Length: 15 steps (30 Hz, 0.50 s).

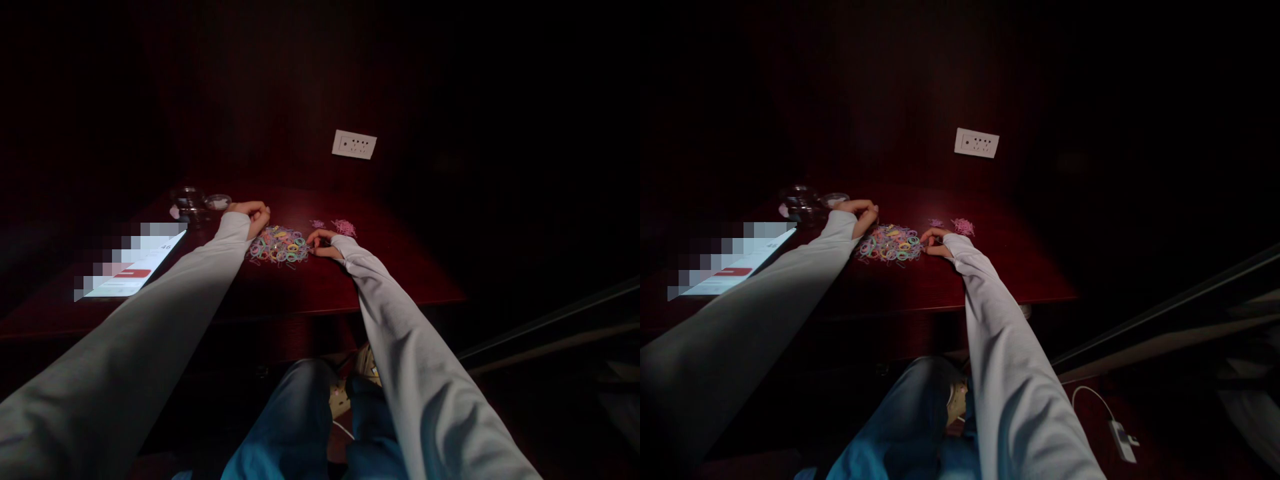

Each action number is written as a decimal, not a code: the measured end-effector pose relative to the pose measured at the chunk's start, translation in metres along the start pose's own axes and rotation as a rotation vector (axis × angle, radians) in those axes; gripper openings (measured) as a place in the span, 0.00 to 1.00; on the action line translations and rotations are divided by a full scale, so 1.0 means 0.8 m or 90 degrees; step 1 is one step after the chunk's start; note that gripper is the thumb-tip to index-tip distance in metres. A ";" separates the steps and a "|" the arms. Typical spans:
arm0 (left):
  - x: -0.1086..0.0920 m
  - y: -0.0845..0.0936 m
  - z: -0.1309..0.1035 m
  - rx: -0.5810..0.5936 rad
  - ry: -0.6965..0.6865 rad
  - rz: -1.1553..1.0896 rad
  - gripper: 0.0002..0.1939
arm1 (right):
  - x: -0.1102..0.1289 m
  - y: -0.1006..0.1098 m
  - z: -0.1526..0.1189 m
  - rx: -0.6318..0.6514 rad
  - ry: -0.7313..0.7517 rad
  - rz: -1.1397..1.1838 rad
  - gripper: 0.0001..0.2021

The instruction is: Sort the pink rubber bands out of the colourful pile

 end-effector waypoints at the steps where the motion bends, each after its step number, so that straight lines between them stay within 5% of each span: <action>1: 0.001 0.000 0.000 -0.006 -0.001 0.001 0.15 | 0.000 0.000 0.000 -0.001 -0.002 0.008 0.15; 15: 0.002 0.000 0.002 0.013 -0.001 0.026 0.15 | -0.018 -0.002 0.009 -0.033 -0.062 0.069 0.20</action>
Point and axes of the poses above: each hand's wrist, its own z-axis towards the middle knuckle, its own y-axis out of the back of the hand, x = y × z, the point moved 7 cm from there along z, towards the middle knuckle, and after that the axes turned 4 degrees about -z, right-handed, at the moved point
